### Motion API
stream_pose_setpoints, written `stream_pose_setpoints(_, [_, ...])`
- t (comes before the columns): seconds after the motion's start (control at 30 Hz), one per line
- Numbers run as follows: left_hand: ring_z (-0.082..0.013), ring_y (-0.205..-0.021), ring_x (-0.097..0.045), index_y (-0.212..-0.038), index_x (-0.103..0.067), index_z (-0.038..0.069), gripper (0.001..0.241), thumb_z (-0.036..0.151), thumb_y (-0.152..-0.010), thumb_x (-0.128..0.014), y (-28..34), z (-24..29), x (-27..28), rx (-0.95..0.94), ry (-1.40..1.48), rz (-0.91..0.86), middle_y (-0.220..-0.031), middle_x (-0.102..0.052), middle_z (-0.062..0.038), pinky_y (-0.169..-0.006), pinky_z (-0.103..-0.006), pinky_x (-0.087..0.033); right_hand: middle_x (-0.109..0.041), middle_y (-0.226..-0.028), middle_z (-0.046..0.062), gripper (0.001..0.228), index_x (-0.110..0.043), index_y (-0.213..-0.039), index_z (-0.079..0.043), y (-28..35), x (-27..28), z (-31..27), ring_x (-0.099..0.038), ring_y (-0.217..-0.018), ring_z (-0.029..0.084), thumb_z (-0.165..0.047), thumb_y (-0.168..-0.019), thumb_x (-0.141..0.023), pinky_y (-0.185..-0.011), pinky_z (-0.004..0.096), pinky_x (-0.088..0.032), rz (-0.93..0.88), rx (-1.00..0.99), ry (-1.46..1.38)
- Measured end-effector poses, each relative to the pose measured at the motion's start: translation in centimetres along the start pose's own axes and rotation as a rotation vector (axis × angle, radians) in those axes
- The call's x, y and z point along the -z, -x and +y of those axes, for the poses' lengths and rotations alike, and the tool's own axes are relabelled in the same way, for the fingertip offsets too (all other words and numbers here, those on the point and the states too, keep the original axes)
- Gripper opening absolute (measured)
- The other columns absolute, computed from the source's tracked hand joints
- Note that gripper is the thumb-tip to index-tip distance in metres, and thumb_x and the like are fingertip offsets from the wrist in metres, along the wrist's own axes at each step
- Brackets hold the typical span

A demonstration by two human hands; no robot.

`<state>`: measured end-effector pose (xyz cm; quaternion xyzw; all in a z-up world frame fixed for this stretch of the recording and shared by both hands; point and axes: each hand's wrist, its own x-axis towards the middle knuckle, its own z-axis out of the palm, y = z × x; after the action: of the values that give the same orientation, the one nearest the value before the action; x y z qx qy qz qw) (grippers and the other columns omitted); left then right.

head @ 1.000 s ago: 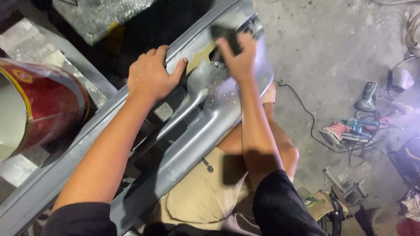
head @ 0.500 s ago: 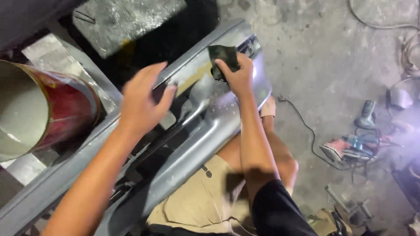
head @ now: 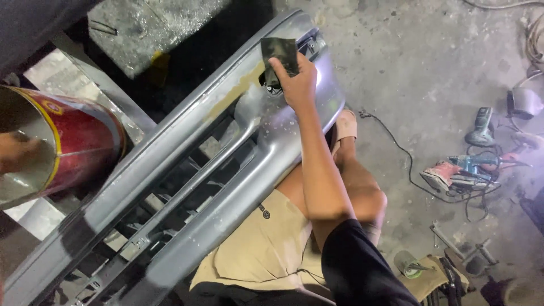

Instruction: The person sits on the floor and uses a sanding block to smooth the surface of a silver car bumper. They repeatedly rub the sanding block over the bumper's surface, focusing on the area around the headlight opening.

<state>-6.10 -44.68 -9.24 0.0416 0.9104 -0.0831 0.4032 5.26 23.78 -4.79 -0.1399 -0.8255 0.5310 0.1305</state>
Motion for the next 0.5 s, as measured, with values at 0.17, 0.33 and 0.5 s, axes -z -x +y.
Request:
stream_pose_setpoints(0.17, [-0.022, -0.095, -0.084, -0.108, -0.065, 0.042, 0.031, 0.049, -0.097, -0.037, -4.1, 1.3, -0.8, -0.347, -0.624, -0.091, -0.096, -0.081, -0.005, -0.087, -0.0336, -0.063, -0.073, -0.074, 0.001, 0.026, -0.075, -0.087, -0.01, -0.5, 0.5, -0.1, -0.071, -0.069, 0.013, -0.035, -0.085, -0.081, -0.058, 0.027, -0.058, -0.087, -0.081, -0.045])
stream_pose_setpoints(0.33, [-0.0293, -0.051, -0.049, -0.095, -0.057, 0.009, 0.044, 0.047, -0.117, -0.063, 2.0, 1.2, 5.3, 0.059, 1.141, 0.063, -0.073, -0.053, -0.013, -0.034, -0.0478, -0.036, -0.069, -0.074, -0.002, 0.035, -0.072, -0.091, -0.014, -0.7, 0.1, -0.2, -0.065, -0.061, 0.011, -0.049, -0.087, -0.071, -0.052, 0.025, -0.054, 0.001, -0.134, 0.019])
stream_pose_setpoints(0.5, [-0.0087, -0.047, -0.03, -0.08, -0.041, 0.028, 0.043, 0.05, -0.117, -0.043, -4.7, 5.5, 6.0, -0.496, 1.673, -0.321, -0.066, -0.035, 0.011, -0.037, -0.0276, -0.027, -0.067, -0.069, 0.003, 0.032, -0.07, -0.08, -0.012, -0.2, -0.3, 0.5, -0.066, -0.066, 0.019, -0.041, -0.082, -0.084, -0.061, 0.03, -0.051, 0.07, -0.031, 0.017])
